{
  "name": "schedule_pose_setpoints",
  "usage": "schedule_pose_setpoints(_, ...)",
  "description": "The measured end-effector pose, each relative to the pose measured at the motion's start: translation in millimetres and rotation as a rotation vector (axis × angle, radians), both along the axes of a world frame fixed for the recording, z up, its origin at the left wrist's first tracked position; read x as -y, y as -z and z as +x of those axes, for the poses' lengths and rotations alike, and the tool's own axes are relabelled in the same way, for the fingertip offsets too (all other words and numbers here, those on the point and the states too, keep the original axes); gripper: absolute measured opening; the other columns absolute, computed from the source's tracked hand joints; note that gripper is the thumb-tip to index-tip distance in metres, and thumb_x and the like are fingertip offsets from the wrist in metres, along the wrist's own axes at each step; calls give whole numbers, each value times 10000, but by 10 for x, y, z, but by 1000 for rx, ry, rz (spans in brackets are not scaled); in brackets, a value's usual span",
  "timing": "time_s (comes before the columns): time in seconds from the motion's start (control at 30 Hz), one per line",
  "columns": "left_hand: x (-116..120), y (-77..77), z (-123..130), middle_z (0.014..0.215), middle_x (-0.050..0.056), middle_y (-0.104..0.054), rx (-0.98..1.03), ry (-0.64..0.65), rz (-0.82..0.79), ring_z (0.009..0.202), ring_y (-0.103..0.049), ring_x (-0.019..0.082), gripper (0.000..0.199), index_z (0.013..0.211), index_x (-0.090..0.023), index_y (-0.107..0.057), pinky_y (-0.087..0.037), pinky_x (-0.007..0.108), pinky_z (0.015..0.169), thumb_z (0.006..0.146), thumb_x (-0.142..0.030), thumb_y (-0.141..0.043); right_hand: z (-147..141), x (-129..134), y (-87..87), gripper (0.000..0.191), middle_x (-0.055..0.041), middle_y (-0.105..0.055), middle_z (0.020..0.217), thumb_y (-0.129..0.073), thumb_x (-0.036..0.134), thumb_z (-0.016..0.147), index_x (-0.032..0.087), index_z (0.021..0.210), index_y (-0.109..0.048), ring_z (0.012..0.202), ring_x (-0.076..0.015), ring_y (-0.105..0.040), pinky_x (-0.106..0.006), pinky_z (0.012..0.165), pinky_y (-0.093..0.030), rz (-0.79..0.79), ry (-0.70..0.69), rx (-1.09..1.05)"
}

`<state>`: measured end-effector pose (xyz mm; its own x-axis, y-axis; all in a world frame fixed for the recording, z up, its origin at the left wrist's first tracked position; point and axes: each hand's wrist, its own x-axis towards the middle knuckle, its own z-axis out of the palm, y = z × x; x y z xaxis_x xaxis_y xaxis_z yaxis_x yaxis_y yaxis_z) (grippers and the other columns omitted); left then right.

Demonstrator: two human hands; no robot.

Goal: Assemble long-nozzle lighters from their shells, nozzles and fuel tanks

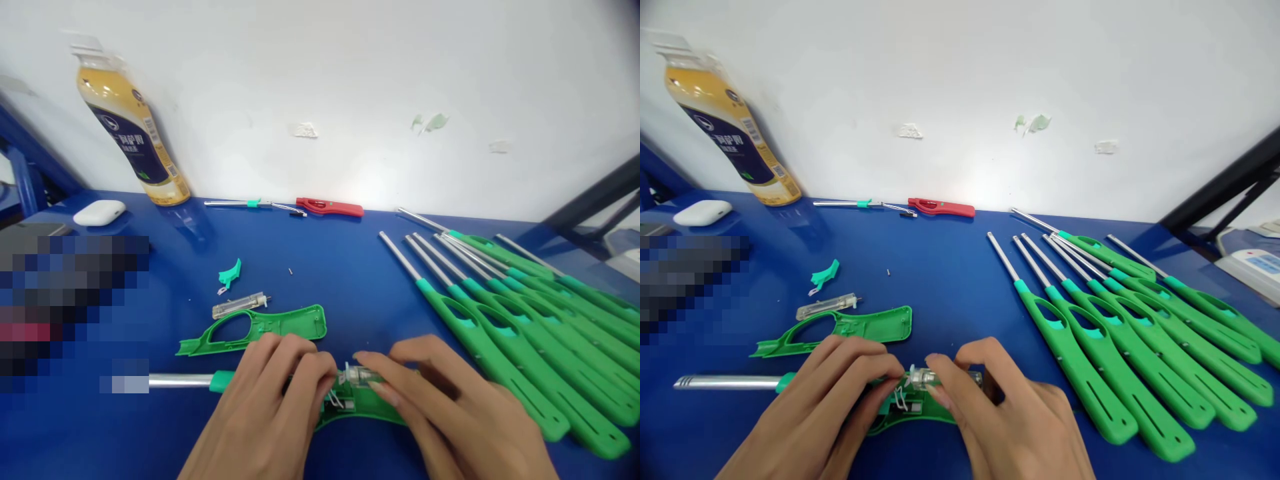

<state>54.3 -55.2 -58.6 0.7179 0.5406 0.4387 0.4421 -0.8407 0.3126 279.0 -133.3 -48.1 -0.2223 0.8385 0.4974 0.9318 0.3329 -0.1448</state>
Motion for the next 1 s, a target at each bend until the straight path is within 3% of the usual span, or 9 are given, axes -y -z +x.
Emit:
schedule_pose_setpoints(0.3, 3, 34, -7, 1039, 40, -610, -10, 5, -15, 932, -516, 211, 238, 1205, -207, -573, -489, 364, 803, 1044, -48, -500, 8, -18, 19, 317, 4, -699, 921, -422, 301, 1142, 259, 1184, -734, 561, -67, -691, -180, 422, -453, 45, 15, 91)
schedule_pose_setpoints(0.5, 3, 82, -18, 1062, 48, -635, 8, 21, 33, 953, -535, 214, 258, 1281, -198, -597, -497, 381, 858, 1062, -83, -522, 17, -1, 45, 368, 14, -692, 889, -376, 271, 1148, 262, 1188, -742, 530, -42, -658, -139, 461, -462, 36, 16, 106)
schedule_pose_setpoints(0.67, -4, 55, -6, 1044, 29, -655, 28, 9, 22, 948, -563, 204, 221, 1228, -207, -595, -499, 364, 827, 1061, -84, -519, 24, -3, 22, 339, 13, -730, 949, -397, 288, 1150, 274, 1209, -730, 556, -55, -692, -165, 431, -463, 41, 16, 110)
schedule_pose_setpoints(0.87, -15, -10, -47, 1066, -10, -719, 20, -41, 48, 968, -629, 191, 230, 1267, -239, -591, -499, 360, 851, 1084, -136, -499, 55, 2, -12, 297, 21, -758, 961, -452, 281, 1144, 231, 1336, -673, 618, -55, -726, -149, 555, -548, -17, -59, 51)
schedule_pose_setpoints(1.0, -42, -1, -59, 1098, -15, -732, 17, -35, 88, 1007, -648, 184, 250, 1274, -243, -606, -498, 350, 867, 1089, -133, -477, 58, -2, 6, 333, 23, -733, 951, -416, 357, 1156, 274, 1309, -699, 571, -48, -704, -161, 468, -515, -27, -33, 65)
